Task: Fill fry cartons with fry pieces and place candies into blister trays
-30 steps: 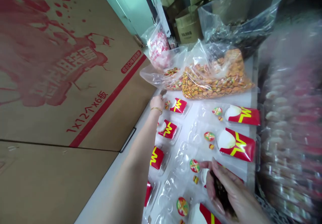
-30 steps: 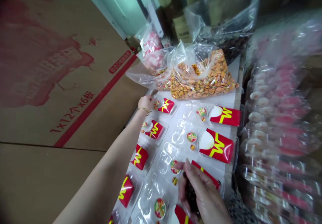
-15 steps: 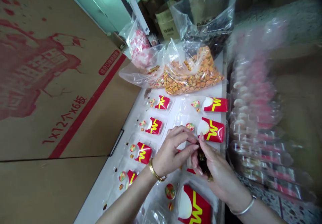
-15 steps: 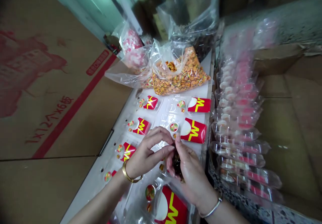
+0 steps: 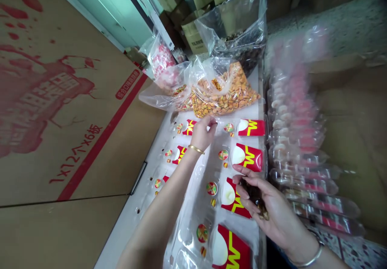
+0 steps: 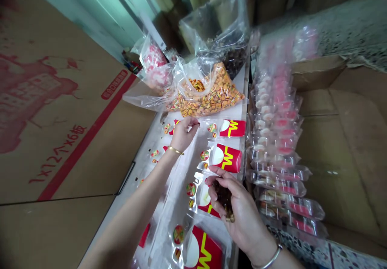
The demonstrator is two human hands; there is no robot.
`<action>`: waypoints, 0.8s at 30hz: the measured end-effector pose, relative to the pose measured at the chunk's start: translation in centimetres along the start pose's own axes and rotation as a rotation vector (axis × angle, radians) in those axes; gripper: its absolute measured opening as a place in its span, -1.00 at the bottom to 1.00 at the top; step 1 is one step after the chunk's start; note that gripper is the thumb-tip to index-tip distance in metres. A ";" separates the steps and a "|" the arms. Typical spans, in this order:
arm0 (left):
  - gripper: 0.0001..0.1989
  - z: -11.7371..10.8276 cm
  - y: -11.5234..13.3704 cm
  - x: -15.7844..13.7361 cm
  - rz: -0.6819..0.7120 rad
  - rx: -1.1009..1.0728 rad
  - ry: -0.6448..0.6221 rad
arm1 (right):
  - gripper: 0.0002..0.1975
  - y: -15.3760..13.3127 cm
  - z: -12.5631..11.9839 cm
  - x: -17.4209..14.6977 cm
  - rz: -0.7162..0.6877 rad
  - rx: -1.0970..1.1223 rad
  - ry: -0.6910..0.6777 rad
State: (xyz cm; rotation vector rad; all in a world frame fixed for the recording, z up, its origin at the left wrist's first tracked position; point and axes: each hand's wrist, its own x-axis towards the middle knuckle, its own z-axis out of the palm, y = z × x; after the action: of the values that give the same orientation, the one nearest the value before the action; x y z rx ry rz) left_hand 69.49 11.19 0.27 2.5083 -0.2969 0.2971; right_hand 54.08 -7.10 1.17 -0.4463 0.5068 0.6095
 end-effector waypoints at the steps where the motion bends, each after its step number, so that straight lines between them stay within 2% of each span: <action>1: -0.92 0.4 -0.5 0.5 0.020 0.046 -0.023 | -0.68 0.1 -0.1 -0.1 -0.008 -0.016 0.002; 5: -0.89 1.4 -0.9 0.7 0.088 0.279 -0.106 | -0.68 0.4 -0.3 -0.4 -0.028 -0.067 -0.032; 8: -0.83 0.8 0.0 -0.4 0.100 0.283 -0.119 | -0.66 0.3 -0.4 -0.8 -0.044 -0.090 -0.101; 11: -0.79 -1.0 2.6 -3.0 0.031 0.036 -0.151 | -0.61 0.0 -0.3 -1.6 -0.051 -0.132 -0.190; 14: -0.77 -3.4 5.9 -6.7 -0.063 -0.366 -0.407 | -0.56 -0.1 -0.4 -2.4 -0.003 -0.183 -0.279; 16: -0.79 -4.6 7.8 -9.2 -0.135 -0.571 -0.523 | -0.52 0.1 -0.5 -2.8 0.029 -0.221 -0.321; 20: -0.82 -5.3 9.3 -12.8 -0.347 -0.719 -0.505 | -0.45 1.1 -0.6 -3.2 0.078 -0.270 -0.349; 24: -0.84 -5.1 9.4 -14.1 -0.432 -0.770 -0.480 | -0.43 2.0 -0.5 -3.3 0.103 -0.277 -0.323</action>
State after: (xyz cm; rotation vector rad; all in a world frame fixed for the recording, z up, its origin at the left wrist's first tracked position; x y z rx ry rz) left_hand 52.73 8.68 5.43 1.7731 -0.0270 -0.5124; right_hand 50.31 -7.29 2.13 -0.5735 0.1372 0.8393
